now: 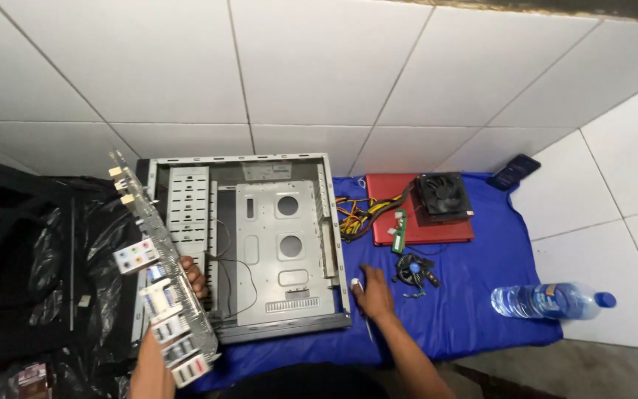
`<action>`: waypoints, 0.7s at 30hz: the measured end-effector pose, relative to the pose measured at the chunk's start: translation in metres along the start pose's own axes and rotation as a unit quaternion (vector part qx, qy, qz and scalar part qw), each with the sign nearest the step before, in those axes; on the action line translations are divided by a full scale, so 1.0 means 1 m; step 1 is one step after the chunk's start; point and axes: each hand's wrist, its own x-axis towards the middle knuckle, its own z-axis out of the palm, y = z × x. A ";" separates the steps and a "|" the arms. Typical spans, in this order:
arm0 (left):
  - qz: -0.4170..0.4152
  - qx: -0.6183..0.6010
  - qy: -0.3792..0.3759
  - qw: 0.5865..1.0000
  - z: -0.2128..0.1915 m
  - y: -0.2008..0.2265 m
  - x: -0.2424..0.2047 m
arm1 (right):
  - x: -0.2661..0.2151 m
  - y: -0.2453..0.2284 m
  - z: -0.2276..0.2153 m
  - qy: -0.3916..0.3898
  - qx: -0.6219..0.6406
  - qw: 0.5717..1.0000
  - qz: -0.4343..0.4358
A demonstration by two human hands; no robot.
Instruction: The person uses a screwdriver to remove screws from a motherboard inside a computer case. They then lift the motherboard out of the case and place it on a blue cloth. Finally, they remove the power supply unit from the case and set it aside.
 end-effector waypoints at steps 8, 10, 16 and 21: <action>-0.009 0.216 0.030 0.976 0.156 0.061 -0.130 | -0.102 -0.119 -0.166 -0.063 0.523 0.844 -0.097; -0.011 0.289 -0.001 0.957 0.181 0.040 -0.133 | -0.125 -0.123 -0.200 -0.118 0.572 0.800 -0.137; -0.086 0.321 -0.128 0.934 0.239 -0.072 -0.120 | -0.144 -0.073 -0.250 0.112 0.309 0.941 0.076; -0.171 0.336 -0.247 0.893 0.258 -0.132 -0.121 | -0.139 -0.006 -0.248 0.148 0.208 0.951 0.173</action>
